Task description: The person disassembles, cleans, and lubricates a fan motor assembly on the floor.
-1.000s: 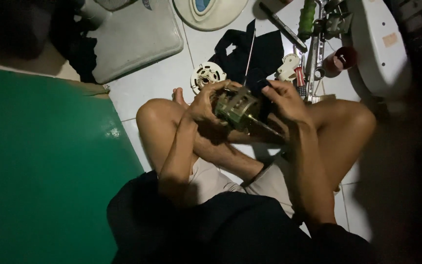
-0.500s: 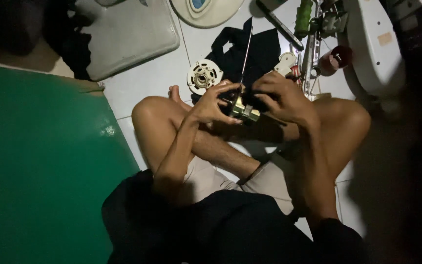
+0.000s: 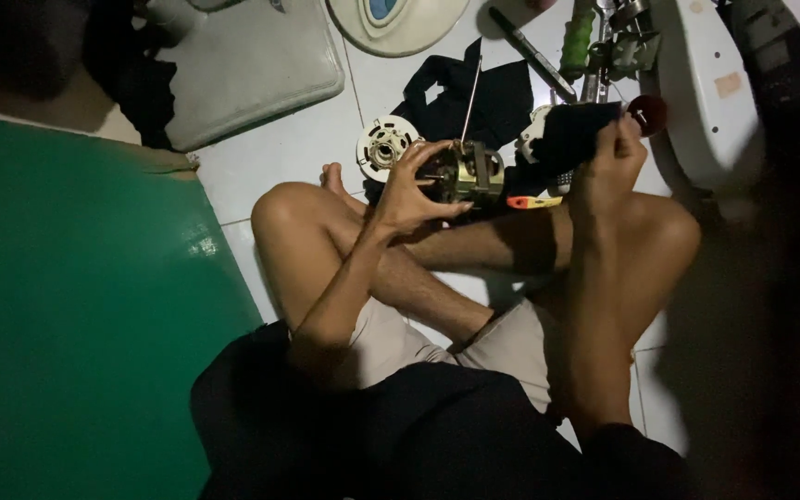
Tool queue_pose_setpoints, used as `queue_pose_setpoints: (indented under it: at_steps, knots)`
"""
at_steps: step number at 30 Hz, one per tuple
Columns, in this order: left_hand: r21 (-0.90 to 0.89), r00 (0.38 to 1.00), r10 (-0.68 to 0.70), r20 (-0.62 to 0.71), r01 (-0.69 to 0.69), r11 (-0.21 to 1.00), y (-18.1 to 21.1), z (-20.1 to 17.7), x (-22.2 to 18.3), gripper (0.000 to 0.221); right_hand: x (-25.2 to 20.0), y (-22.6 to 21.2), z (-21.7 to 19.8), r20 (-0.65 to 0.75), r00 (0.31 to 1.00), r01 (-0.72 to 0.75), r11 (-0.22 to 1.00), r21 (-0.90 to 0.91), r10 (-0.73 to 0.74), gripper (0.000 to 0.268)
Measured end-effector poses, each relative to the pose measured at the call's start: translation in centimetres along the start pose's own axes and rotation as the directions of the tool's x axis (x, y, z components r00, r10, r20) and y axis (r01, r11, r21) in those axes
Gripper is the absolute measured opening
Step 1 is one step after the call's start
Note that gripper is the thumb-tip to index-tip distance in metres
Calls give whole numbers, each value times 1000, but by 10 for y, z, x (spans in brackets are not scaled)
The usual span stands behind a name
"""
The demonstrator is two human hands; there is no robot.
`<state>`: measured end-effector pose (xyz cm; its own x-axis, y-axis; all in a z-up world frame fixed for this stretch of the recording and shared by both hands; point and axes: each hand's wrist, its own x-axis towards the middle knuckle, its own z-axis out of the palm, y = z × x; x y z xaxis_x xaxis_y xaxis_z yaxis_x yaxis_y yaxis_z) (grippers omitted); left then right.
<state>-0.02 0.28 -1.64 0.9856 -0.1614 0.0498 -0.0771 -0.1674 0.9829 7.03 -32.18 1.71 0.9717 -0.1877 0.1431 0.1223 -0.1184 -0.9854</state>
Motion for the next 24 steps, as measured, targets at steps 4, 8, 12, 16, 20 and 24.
queue_pose_setpoints:
  at_steps: [4,8,12,16,20,24]
  knots:
    - [35,995,27,-93,-24,999,4,12,-1,107,-26,-40,52,222,941,290,947,-137,-256,21]
    - [36,989,29,-143,-24,999,6,11,-1,104,-35,-52,69,612,719,587,759,-282,-329,27]
    - [131,969,89,-229,-60,990,-7,8,-6,102,-36,-49,51,669,690,570,777,-266,-277,30]
    - [163,958,121,-259,-80,983,-1,6,-3,106,-36,-47,51,702,679,554,777,-298,-215,27]
    - [118,970,30,-240,-2,993,8,18,-8,104,-34,-50,72,688,706,515,788,-336,-169,43]
    - [102,965,3,-264,24,995,-3,14,-2,101,-30,-63,64,706,688,502,812,-299,-165,35]
